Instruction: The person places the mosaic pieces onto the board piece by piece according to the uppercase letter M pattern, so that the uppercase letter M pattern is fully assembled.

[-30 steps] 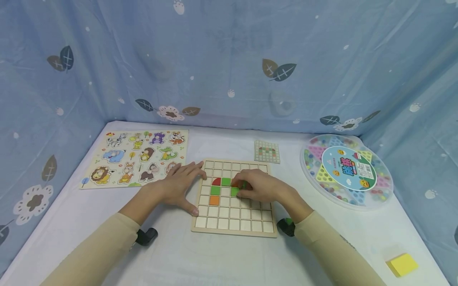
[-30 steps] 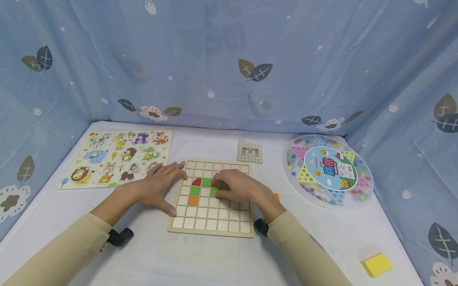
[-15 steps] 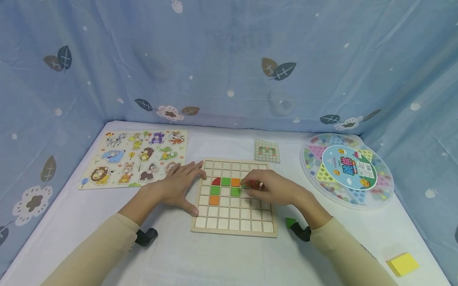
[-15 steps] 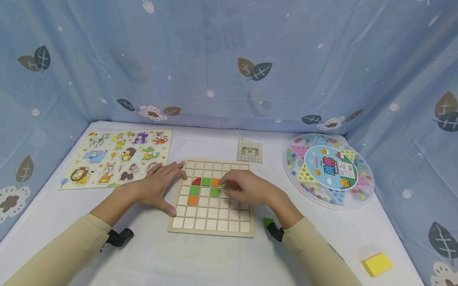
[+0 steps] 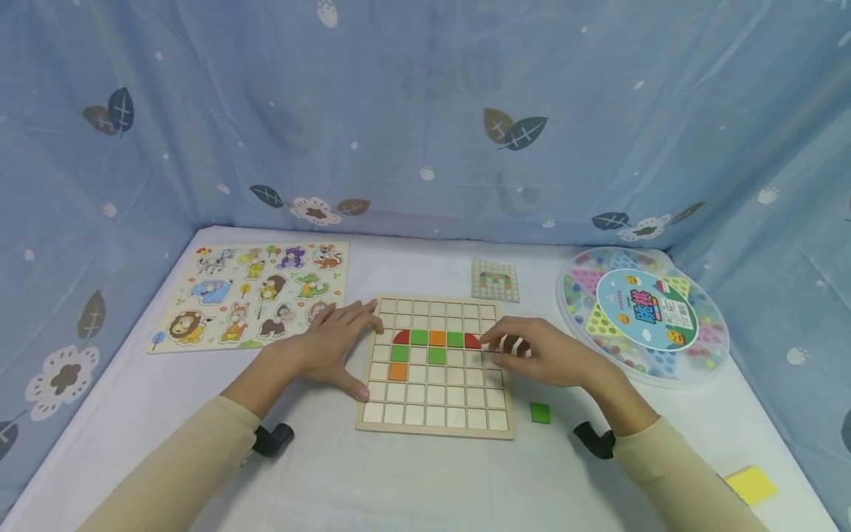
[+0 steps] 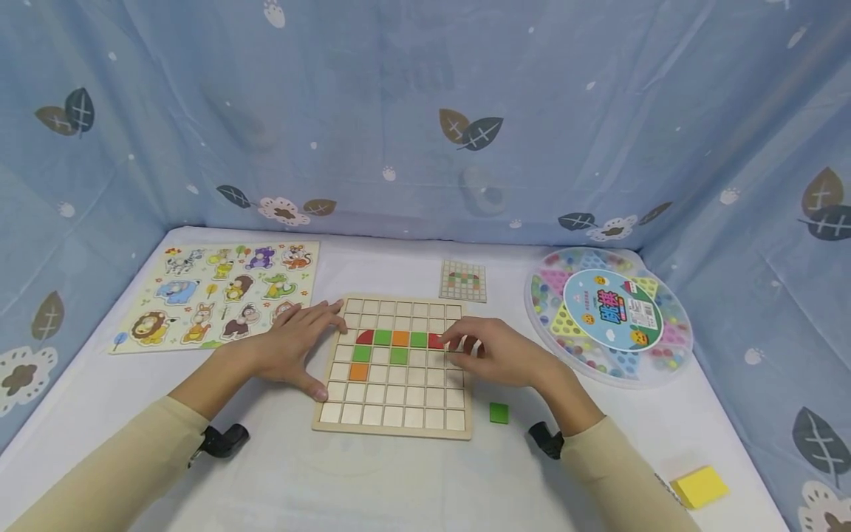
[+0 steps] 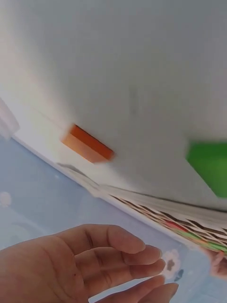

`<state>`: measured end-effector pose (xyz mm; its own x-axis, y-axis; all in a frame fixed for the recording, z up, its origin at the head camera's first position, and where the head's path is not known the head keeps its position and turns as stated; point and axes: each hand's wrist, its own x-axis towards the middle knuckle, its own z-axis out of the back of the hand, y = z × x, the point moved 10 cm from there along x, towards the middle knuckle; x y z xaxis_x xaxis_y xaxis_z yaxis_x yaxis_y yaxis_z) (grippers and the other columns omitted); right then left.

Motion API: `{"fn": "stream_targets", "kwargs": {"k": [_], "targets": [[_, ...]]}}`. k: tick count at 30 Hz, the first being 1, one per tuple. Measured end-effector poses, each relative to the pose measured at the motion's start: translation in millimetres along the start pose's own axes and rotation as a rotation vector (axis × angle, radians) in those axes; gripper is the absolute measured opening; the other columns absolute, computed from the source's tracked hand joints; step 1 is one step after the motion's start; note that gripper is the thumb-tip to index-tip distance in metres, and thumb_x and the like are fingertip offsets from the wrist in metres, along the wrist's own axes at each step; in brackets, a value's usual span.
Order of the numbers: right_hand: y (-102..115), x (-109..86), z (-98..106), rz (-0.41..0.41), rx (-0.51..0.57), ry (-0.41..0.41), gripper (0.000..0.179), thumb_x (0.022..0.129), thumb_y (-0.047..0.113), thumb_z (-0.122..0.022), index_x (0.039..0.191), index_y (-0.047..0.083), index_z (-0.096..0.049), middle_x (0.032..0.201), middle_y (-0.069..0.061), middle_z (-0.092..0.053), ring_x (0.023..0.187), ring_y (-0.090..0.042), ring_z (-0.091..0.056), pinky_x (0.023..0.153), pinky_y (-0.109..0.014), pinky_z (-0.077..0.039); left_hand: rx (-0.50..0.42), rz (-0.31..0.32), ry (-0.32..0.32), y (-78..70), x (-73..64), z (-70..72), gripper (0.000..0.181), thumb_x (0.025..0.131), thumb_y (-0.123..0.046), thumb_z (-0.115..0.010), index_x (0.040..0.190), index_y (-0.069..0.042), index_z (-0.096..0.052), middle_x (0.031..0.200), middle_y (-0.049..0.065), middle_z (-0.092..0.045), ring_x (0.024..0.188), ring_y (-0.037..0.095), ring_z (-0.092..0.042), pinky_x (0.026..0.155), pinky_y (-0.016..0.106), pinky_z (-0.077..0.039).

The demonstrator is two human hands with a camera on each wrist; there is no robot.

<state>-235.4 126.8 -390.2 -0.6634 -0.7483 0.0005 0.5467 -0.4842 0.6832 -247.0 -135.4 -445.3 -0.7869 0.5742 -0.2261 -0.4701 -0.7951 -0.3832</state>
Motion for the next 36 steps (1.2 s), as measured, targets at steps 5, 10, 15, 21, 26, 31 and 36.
{"fn": "stream_targets", "kwargs": {"k": [5, 10, 15, 21, 26, 31, 36], "targets": [[-8.9, -15.2, 8.8, 0.001, -0.01, -0.029, 0.027, 0.098, 0.012, -0.07, 0.125, 0.01, -0.067, 0.111, -0.002, -0.071, 0.094, -0.012, -0.065, 0.076, -0.029, -0.058, 0.003, 0.001, 0.0, 0.3, -0.2, 0.6, 0.106, 0.056, -0.081, -0.082, 0.139, -0.028, -0.041, 0.174, 0.009, -0.007, 0.158, 0.039, -0.01, 0.121, 0.071, -0.005], [-17.0, -29.6, 13.8, -0.008, -0.004, -0.046, 0.028, 0.097, 0.012, -0.072, 0.124, 0.01, -0.068, 0.11, -0.003, -0.071, 0.091, -0.011, -0.064, 0.076, -0.029, -0.058, -0.005, -0.007, -0.008, -0.5, -0.8, 2.3, 0.106, 0.057, -0.079, -0.083, 0.139, -0.027, -0.041, 0.173, 0.011, -0.008, 0.158, 0.041, -0.011, 0.12, 0.073, -0.006], [-24.6, -40.2, 14.9, -0.051, -0.003, -0.037, 0.031, 0.095, 0.017, -0.075, 0.124, 0.011, -0.068, 0.109, -0.001, -0.071, 0.089, -0.009, -0.064, 0.078, -0.029, -0.058, 0.0, 0.001, 0.0, 0.2, -0.3, 1.6, 0.106, 0.056, -0.081, -0.082, 0.139, -0.029, -0.04, 0.174, 0.009, -0.006, 0.158, 0.039, -0.01, 0.121, 0.071, -0.004], [-27.9, -50.0, 10.6, -0.1, -0.005, 0.0, 0.038, 0.092, 0.031, -0.079, 0.125, 0.015, -0.069, 0.105, 0.004, -0.07, 0.089, -0.014, -0.064, 0.079, -0.03, -0.057, 0.002, -0.005, -0.006, 1.0, 0.8, 1.8, 0.106, 0.057, -0.082, -0.081, 0.138, -0.03, -0.039, 0.174, 0.007, -0.006, 0.159, 0.037, -0.009, 0.122, 0.069, -0.004], [-32.0, -55.4, 2.2, -0.152, 0.051, 0.06, 0.047, 0.087, 0.037, -0.083, 0.126, 0.017, -0.068, 0.105, 0.002, -0.068, 0.09, -0.019, -0.063, 0.076, -0.029, -0.057, 0.0, -0.009, -0.005, 0.7, 1.1, 1.3, 0.106, 0.056, -0.082, -0.081, 0.138, -0.029, -0.04, 0.174, 0.009, -0.007, 0.158, 0.039, -0.01, 0.122, 0.071, -0.004], [-36.1, -60.4, -6.3, -0.2, 0.115, 0.128, 0.056, 0.08, 0.034, -0.089, 0.128, 0.017, -0.067, 0.104, 0.0, -0.066, 0.09, -0.021, -0.062, 0.073, -0.027, -0.055, 0.001, -0.007, -0.002, 1.2, 1.5, -0.7, 0.106, 0.056, -0.082, -0.08, 0.138, -0.029, -0.04, 0.174, 0.008, -0.006, 0.158, 0.039, -0.009, 0.122, 0.07, -0.003], [-39.3, -63.6, -13.8, -0.235, 0.113, 0.167, 0.064, 0.074, 0.033, -0.093, 0.13, 0.018, -0.066, 0.098, -0.001, -0.063, 0.085, -0.02, -0.06, 0.069, -0.025, -0.052, 0.005, -0.004, 0.001, 1.3, 1.9, -1.7, 0.106, 0.056, -0.084, -0.079, 0.138, -0.029, -0.04, 0.174, 0.007, -0.006, 0.159, 0.038, -0.008, 0.122, 0.069, -0.003]]}}
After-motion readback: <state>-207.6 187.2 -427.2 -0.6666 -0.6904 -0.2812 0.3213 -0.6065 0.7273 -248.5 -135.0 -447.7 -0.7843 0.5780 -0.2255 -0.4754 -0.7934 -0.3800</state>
